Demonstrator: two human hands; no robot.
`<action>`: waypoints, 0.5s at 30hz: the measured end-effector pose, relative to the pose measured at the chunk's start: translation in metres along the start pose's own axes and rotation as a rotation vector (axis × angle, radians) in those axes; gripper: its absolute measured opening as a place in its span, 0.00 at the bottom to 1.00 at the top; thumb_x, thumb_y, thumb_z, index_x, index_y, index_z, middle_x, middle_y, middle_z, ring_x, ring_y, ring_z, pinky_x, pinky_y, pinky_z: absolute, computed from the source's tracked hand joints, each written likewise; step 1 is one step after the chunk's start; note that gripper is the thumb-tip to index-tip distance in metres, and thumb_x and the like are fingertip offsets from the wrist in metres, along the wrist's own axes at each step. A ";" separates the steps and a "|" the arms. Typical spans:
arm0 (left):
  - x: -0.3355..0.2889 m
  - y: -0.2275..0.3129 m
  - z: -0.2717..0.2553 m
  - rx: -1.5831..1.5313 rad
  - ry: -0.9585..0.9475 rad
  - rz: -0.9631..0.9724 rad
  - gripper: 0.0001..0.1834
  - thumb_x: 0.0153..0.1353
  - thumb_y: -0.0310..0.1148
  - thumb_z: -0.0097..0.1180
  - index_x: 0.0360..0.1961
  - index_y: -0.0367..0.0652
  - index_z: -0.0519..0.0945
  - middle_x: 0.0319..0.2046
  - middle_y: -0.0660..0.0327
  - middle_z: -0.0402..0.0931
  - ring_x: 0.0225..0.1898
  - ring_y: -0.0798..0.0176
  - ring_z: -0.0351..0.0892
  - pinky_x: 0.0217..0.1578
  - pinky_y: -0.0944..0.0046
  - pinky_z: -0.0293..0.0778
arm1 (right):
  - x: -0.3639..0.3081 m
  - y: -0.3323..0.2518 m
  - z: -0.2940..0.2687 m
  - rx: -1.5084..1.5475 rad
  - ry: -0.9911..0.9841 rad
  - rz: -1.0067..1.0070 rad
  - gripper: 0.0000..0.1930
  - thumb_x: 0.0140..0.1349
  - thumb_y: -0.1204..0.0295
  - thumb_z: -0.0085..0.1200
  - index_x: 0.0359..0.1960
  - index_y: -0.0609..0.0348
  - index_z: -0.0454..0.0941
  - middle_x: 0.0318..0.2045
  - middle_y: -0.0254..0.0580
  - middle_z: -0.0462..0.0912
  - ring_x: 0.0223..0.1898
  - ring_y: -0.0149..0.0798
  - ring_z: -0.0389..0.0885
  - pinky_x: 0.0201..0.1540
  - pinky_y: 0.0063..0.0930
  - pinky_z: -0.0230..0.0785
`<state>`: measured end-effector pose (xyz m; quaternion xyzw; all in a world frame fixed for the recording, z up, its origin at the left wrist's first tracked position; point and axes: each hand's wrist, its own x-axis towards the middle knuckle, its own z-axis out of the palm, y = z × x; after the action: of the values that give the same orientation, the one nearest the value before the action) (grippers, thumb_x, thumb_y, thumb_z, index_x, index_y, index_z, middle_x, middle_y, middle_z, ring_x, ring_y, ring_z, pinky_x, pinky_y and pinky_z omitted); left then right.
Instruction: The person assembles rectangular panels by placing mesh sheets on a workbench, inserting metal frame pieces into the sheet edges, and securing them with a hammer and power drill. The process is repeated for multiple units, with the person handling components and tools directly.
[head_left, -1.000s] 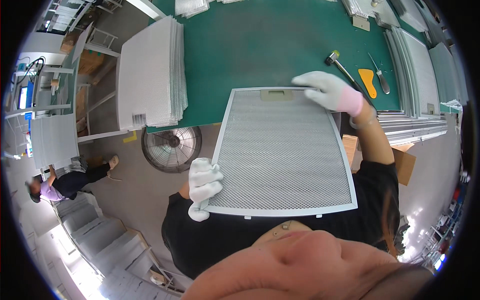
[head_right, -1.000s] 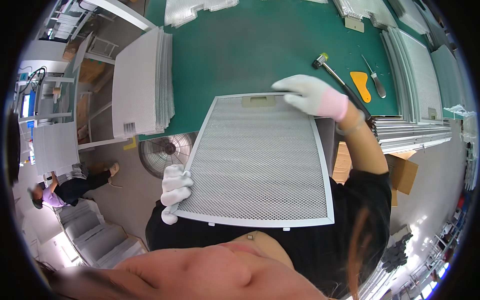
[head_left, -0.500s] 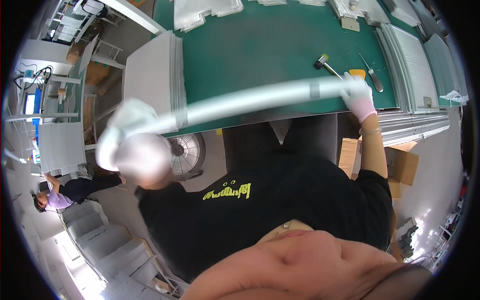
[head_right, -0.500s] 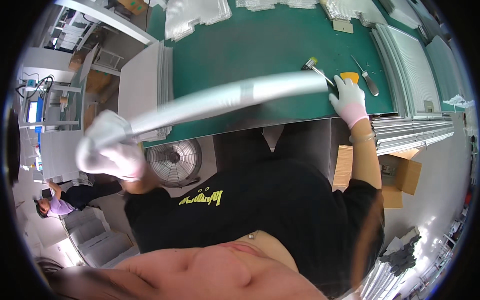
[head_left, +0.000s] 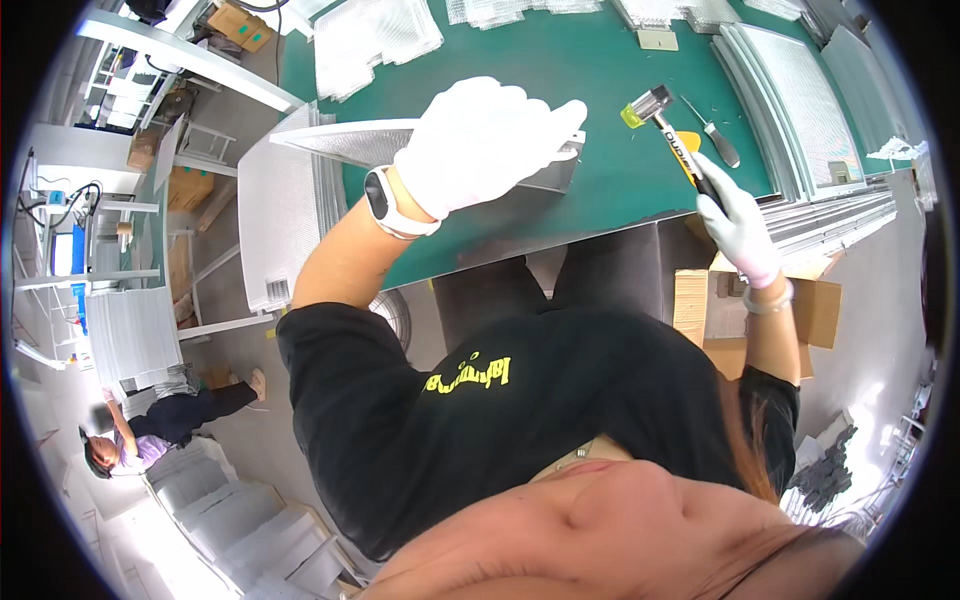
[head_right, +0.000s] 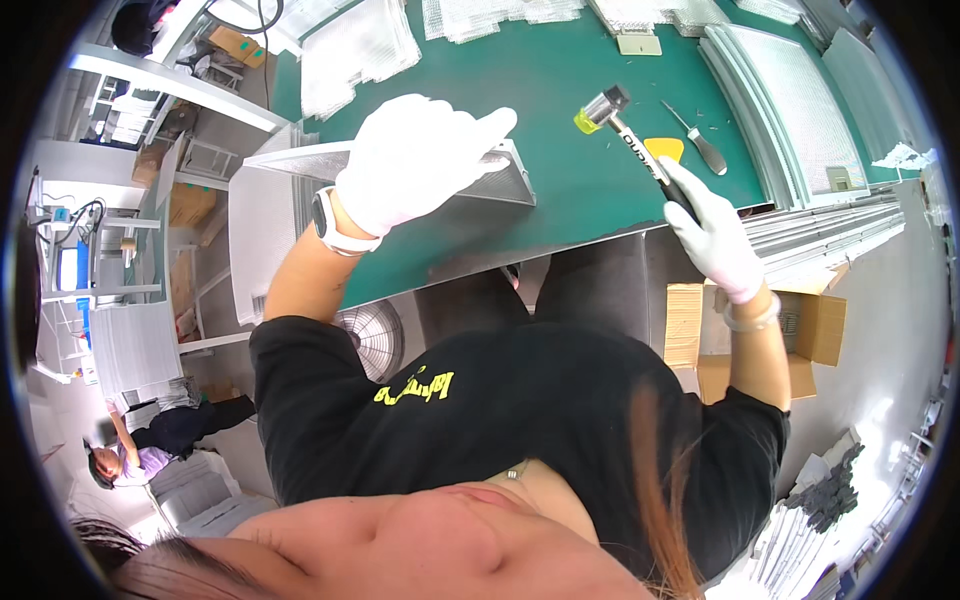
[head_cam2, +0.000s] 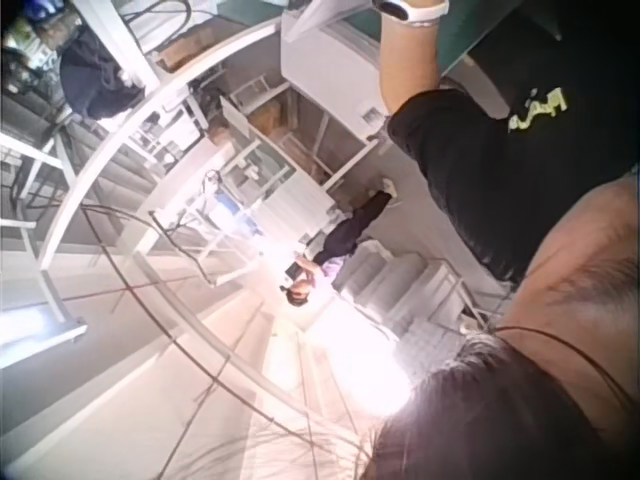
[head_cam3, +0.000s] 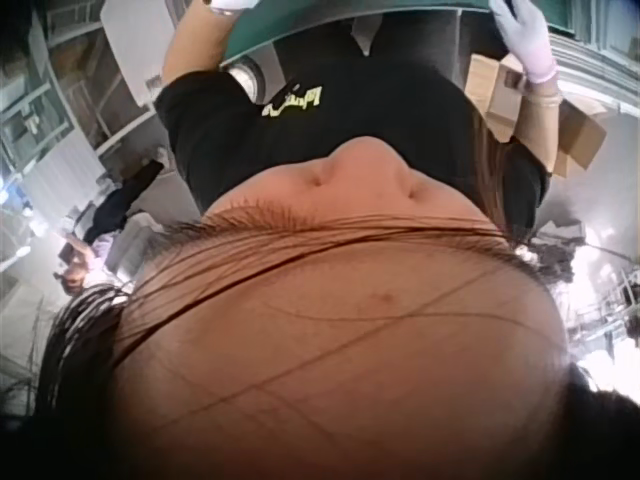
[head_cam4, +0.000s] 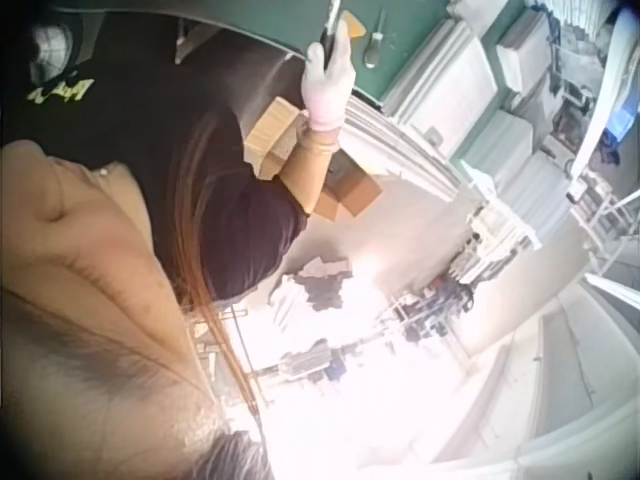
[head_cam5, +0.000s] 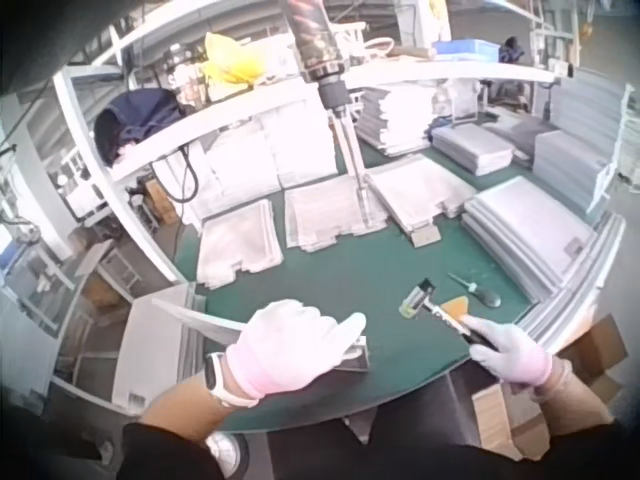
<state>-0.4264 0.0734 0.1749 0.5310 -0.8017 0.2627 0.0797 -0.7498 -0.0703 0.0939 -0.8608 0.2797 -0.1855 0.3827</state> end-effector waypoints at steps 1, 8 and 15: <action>-0.001 0.002 0.002 0.021 -0.006 -0.014 0.22 0.55 0.48 0.65 0.48 0.50 0.81 0.18 0.65 0.70 0.23 0.63 0.74 0.27 0.63 0.69 | -0.002 -0.018 -0.014 0.014 -0.017 0.005 0.27 0.67 0.76 0.51 0.68 0.63 0.66 0.42 0.51 0.82 0.39 0.40 0.80 0.50 0.29 0.72; 0.010 0.006 0.041 -0.129 0.534 -0.233 0.28 0.34 0.54 0.77 0.31 0.48 0.82 0.21 0.67 0.70 0.25 0.59 0.70 0.29 0.57 0.66 | 0.006 -0.088 -0.081 -0.165 0.102 -0.376 0.26 0.70 0.78 0.46 0.71 0.62 0.64 0.38 0.40 0.80 0.32 0.27 0.72 0.38 0.21 0.67; 0.016 0.020 0.062 -0.083 0.624 -0.403 0.23 0.35 0.49 0.75 0.31 0.49 0.83 0.22 0.66 0.71 0.27 0.56 0.70 0.34 0.54 0.65 | 0.013 -0.125 -0.079 -0.147 0.229 -0.398 0.24 0.74 0.74 0.44 0.70 0.64 0.63 0.44 0.41 0.79 0.36 0.27 0.72 0.40 0.19 0.66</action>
<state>-0.4417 0.0350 0.1219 0.5686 -0.6283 0.3583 0.3919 -0.7392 -0.0533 0.2407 -0.8979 0.1588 -0.3326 0.2407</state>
